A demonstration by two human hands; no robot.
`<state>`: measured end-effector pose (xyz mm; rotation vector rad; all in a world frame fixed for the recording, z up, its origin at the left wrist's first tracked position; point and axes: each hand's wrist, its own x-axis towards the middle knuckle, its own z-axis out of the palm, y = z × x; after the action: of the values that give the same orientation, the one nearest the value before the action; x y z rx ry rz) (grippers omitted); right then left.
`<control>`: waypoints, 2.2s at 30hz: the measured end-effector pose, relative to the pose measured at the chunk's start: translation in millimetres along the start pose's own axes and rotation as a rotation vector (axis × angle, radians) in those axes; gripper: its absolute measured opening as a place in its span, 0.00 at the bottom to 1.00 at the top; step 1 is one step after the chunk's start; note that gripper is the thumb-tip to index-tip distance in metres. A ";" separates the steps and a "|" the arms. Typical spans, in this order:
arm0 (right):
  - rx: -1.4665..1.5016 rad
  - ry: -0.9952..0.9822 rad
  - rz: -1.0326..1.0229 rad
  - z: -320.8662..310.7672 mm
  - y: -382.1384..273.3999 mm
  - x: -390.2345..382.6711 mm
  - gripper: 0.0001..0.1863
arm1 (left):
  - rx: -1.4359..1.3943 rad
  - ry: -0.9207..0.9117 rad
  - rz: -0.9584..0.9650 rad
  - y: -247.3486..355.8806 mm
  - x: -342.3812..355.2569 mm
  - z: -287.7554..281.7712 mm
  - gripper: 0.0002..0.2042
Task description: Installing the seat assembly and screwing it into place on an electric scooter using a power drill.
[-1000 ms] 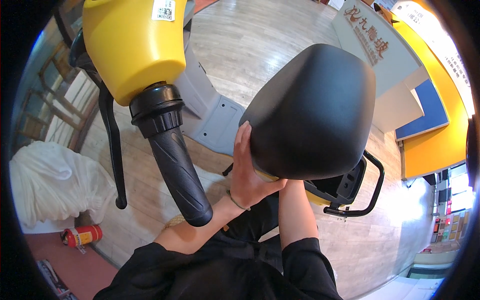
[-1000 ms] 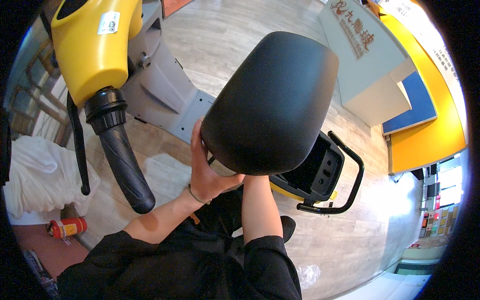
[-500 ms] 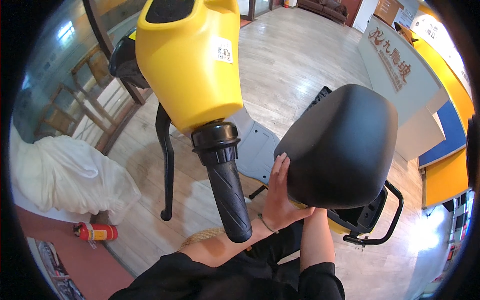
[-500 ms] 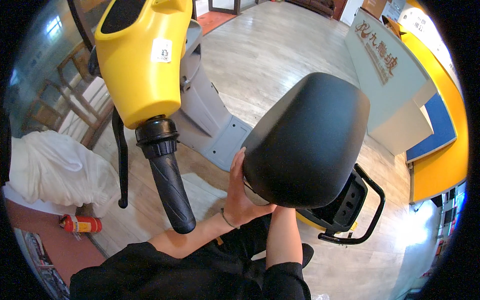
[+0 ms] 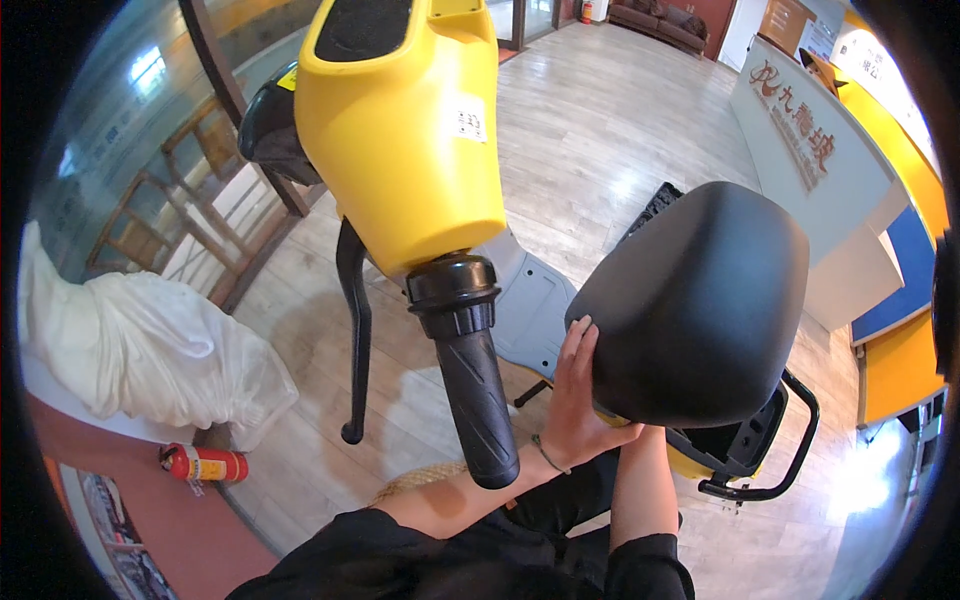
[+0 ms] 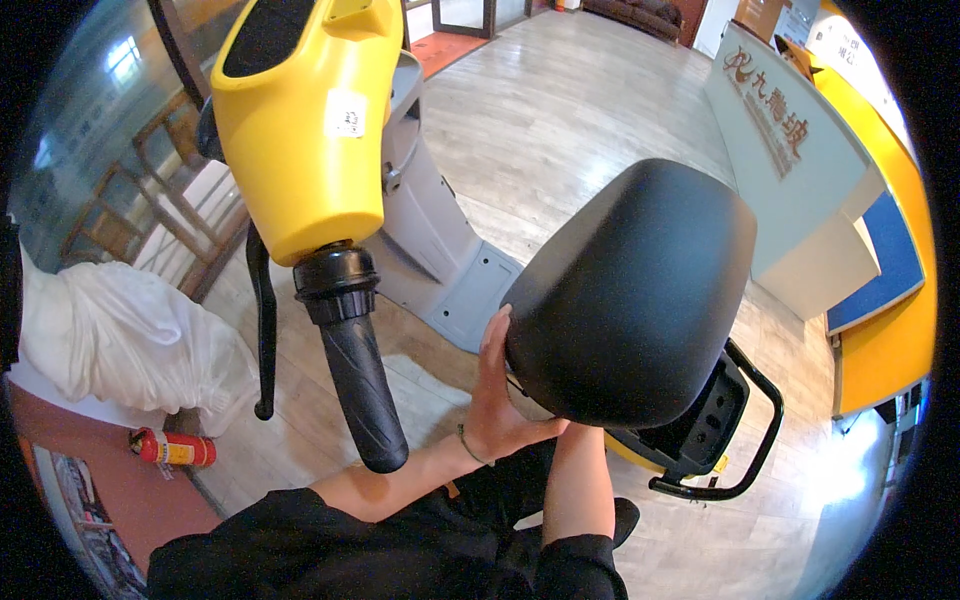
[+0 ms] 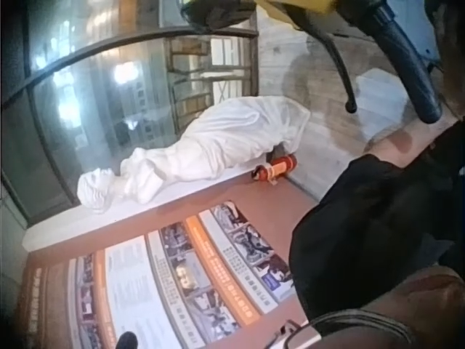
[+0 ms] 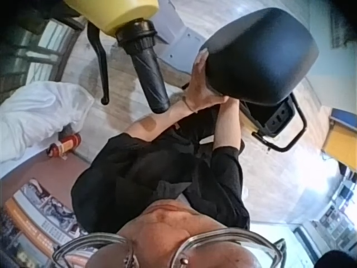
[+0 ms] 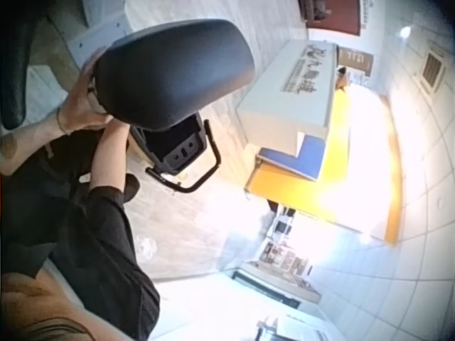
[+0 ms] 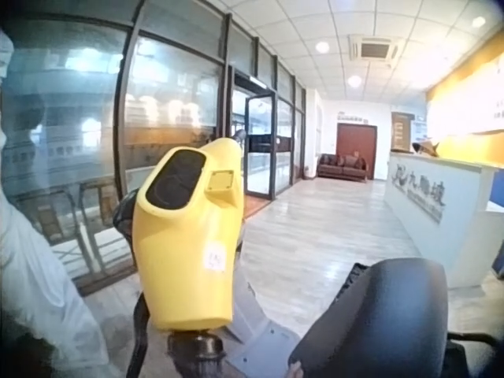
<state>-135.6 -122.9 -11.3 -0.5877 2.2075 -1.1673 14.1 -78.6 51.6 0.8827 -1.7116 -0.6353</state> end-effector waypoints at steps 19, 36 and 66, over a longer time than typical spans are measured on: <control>-0.049 0.060 0.037 12.7 -17.9 21.9 0.15 | -0.301 0.082 -0.095 -5.3 -8.2 18.9 0.60; -0.004 0.043 -0.021 11.7 -17.2 23.0 0.13 | -0.227 0.032 -0.060 -8.4 -5.8 18.9 0.61; 0.109 0.028 0.078 8.0 -14.3 26.2 0.11 | -0.252 0.027 0.116 -5.2 1.0 24.6 0.54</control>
<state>-148.1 -151.1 -10.1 -0.4397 2.1541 -1.2524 -8.2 -82.7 40.8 0.6081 -1.6038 -0.7384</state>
